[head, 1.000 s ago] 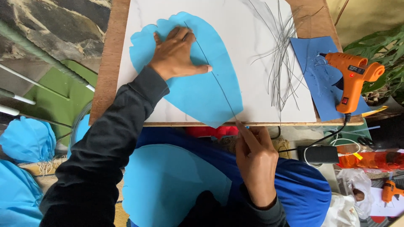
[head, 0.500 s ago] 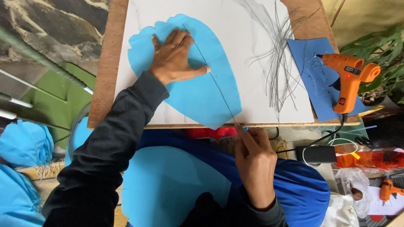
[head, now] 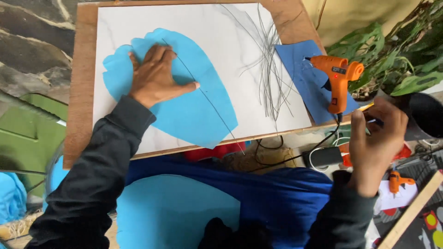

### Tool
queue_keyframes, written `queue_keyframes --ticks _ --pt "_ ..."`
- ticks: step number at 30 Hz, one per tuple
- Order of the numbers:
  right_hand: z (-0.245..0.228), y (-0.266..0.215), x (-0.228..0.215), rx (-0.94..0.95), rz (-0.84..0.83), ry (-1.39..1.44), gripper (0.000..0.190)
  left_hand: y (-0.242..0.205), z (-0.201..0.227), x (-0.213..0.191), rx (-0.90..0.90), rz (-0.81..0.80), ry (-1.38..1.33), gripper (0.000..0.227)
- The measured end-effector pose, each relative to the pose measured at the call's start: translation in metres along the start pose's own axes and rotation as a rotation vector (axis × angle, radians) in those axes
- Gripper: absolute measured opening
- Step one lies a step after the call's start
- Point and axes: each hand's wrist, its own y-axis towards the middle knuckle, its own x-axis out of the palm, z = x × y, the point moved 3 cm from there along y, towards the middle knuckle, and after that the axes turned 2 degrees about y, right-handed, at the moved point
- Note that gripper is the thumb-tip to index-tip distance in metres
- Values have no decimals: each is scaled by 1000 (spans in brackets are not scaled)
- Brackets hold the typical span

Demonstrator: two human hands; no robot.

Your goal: Using a hot glue gun to attach structural wires to fabric petals for craft assembly.

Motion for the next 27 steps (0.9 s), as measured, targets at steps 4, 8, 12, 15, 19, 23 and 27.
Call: queue_keyframes --ticks 4,8,12,15,19,23,27 --pt "39 32 33 115 -148 186 36 -1 0 -3 -28 -1 15 96" --pt "62 42 62 136 -181 27 26 -1 0 -1 -10 21 -16 91" --pt "78 38 74 193 -126 146 18 -1 0 0 -3 30 -3 91" --pt "87 35 74 350 -94 349 14 -3 1 -1 8 46 -9 88" --pt "72 40 65 571 -109 521 8 -1 -1 2 25 44 7 88" --pt "52 44 51 644 -143 823 15 -1 -1 2 36 53 32 88" --pt "23 40 38 609 -261 850 16 -2 -5 9 12 30 27 89"
